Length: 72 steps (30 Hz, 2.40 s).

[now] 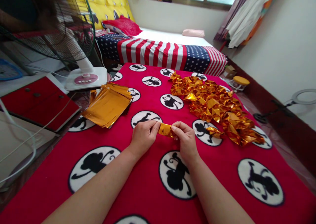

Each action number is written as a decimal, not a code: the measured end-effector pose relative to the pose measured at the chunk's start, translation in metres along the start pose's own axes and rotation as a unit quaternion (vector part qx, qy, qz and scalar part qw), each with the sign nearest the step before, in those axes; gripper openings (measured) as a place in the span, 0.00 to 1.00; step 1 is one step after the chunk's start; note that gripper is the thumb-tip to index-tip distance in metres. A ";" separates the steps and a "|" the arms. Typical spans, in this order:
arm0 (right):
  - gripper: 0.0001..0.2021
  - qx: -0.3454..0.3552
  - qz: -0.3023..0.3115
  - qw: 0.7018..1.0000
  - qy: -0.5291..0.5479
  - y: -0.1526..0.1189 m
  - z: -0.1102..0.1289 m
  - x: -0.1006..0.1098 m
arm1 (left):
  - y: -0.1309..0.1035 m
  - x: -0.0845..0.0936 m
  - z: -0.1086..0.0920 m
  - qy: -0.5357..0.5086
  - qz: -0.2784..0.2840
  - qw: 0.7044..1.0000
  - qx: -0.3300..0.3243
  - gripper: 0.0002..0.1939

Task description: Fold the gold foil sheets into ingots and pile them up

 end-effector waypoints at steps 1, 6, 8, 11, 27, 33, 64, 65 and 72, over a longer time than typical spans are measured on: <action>0.09 -0.002 -0.004 1.000 0.008 0.000 -0.001 0.001 | 0.000 0.000 0.000 -0.001 0.000 1.000 0.000 0.20; 0.09 -0.018 0.010 0.999 0.042 0.001 -0.004 0.001 | 0.000 -0.003 0.000 -0.013 0.002 1.000 0.007 0.21; 0.09 -0.016 0.018 0.998 0.051 0.000 -0.004 0.000 | 0.001 -0.003 0.000 -0.017 0.000 1.000 0.008 0.21; 0.11 -0.009 0.027 0.999 0.030 -0.001 -0.001 -0.002 | 0.001 -0.001 0.001 -0.022 -0.007 1.000 0.014 0.20; 0.12 0.022 -0.011 1.000 -0.019 -0.002 0.003 -0.002 | 0.004 0.000 0.007 -0.116 -0.021 0.991 0.070 0.22; 0.14 0.004 -0.043 0.999 -0.016 0.001 0.000 0.002 | 0.005 -0.003 0.002 -0.098 0.025 0.995 0.013 0.21; 0.11 0.187 -0.121 0.943 -0.247 0.000 0.007 0.009 | 0.007 -0.010 0.019 -0.122 -0.038 0.989 0.073 0.10; 0.12 0.207 -0.112 0.924 -0.301 -0.003 0.009 0.006 | 0.007 -0.011 0.021 -0.122 -0.034 0.989 0.075 0.10; 0.13 0.243 -0.070 0.817 -0.519 -0.013 0.007 -0.008 | 0.006 -0.012 0.021 -0.143 -0.024 0.986 0.088 0.08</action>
Point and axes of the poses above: each hand's wrist, its own y-axis towards the middle knuckle, its own x-axis out of the back of the hand, z = x × y, the point moved 3 cm from there along y, towards the middle knuckle, and after that the axes turned 9 degrees about -z, right-handed, at the moved point
